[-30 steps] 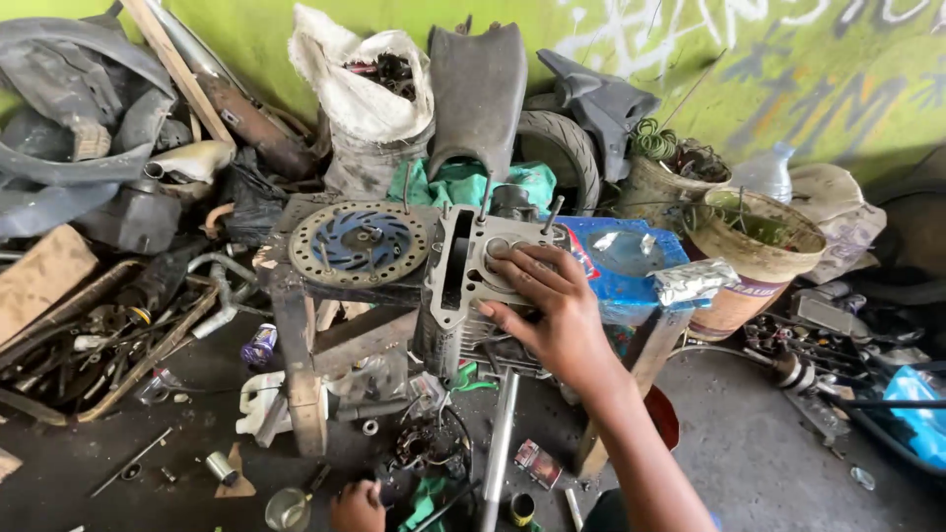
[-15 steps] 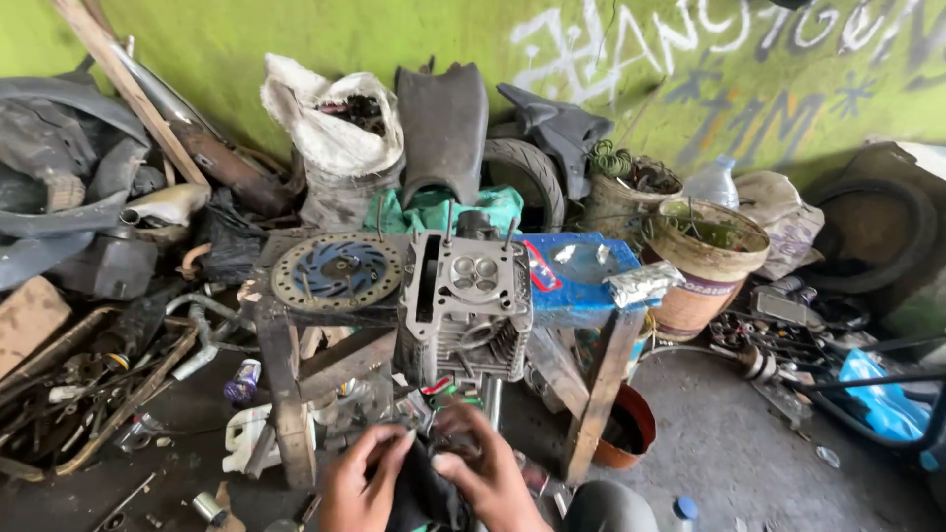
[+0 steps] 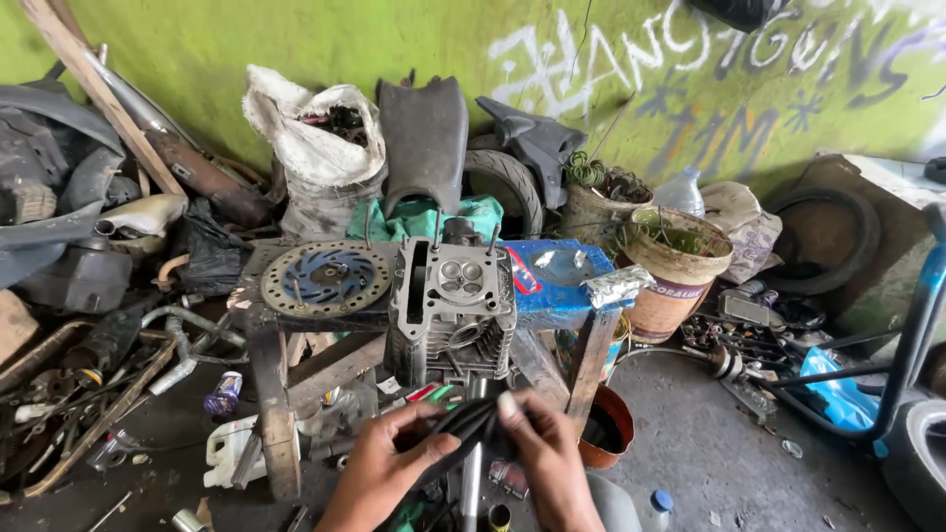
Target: Inspecting and manipulating a motorcycle cylinder head to check valve movement
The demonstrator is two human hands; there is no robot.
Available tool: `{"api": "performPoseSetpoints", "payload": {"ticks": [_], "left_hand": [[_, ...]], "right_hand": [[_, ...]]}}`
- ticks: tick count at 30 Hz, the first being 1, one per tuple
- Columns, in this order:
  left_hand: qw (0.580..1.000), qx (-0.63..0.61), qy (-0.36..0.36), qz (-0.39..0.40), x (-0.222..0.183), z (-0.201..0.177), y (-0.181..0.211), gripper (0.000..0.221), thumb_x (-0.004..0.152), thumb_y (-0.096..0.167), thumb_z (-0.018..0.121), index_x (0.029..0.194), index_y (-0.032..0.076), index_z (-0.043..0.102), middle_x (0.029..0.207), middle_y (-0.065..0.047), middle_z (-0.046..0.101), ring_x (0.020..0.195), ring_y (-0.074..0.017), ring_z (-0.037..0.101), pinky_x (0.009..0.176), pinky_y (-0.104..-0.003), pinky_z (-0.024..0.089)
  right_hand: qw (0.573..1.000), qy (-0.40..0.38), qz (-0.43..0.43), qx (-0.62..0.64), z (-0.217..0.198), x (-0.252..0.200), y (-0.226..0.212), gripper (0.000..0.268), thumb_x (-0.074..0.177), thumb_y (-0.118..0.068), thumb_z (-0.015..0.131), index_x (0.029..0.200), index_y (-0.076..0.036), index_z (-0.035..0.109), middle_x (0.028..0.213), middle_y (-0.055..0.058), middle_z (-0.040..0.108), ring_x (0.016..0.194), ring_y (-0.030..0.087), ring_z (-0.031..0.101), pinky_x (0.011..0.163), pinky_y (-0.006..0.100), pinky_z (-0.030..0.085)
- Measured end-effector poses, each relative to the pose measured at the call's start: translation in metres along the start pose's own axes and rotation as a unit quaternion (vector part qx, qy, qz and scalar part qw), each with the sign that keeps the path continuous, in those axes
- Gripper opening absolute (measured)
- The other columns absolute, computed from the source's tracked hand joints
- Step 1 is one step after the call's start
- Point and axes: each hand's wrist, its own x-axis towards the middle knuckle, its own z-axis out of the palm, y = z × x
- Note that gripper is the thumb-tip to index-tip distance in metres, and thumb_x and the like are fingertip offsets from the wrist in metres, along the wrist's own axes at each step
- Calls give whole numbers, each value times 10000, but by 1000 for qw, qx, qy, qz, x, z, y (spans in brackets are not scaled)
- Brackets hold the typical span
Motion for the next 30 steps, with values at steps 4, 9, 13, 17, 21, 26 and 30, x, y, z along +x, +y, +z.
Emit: {"api": "performPoseSetpoints", "payload": {"ticks": [4,9,13,17,21,26,30], "left_hand": [[999,24,46,6,2,-6,-10,184,860,219,781,882,43,832,581,9,657,468,-84,464,443,-252,310],[923,210,265,181,18,1,-2,245,869,84,702,1115,85,702,840,-6,682,604,-75,532,433,-224,400],[889,275,303,203,75,11,-11,937,915,519,634,1517,-102,274,1481,-308,373,1368,-451,383,1121,-577,342],[932,184,280,141,70,14,8,724,818,304,794,1420,11,519,1061,-157,766,819,-282,778,661,-369,590],[926,207,276,155,61,14,-4,692,820,326,815,1357,-32,566,909,-164,762,629,-270,722,519,-366,557],[925,215,275,153,71,7,3,809,768,367,828,1415,-20,534,897,-173,794,594,-252,766,456,-362,566],[923,235,285,109,71,8,5,782,780,364,821,1428,29,539,939,-165,793,646,-300,766,534,-407,561]], "right_hand": [[963,150,-88,206,-17,11,-45,193,1013,-182,628,982,8,617,834,93,594,659,150,530,625,285,473],[941,226,-223,113,-1,42,-90,314,1023,-176,558,1273,8,604,1149,133,657,1003,189,631,915,343,572],[773,-21,-407,-487,34,108,-88,297,925,-82,586,1190,23,666,1142,136,739,1055,301,654,942,433,459],[705,-113,-369,-595,32,116,-83,373,1016,-303,521,1196,-25,692,1342,93,682,1416,370,468,1177,550,278],[657,-75,-435,-612,35,117,-74,385,1043,-296,490,1124,16,700,1223,180,712,1366,439,508,1127,523,362],[680,-66,-393,-616,38,113,-85,432,1050,-351,441,1105,-67,762,1264,72,727,1479,389,382,1258,616,128],[665,-17,-421,-617,38,169,-67,386,1049,-282,461,1122,-1,716,1350,76,679,1495,311,383,1203,579,222]]}}
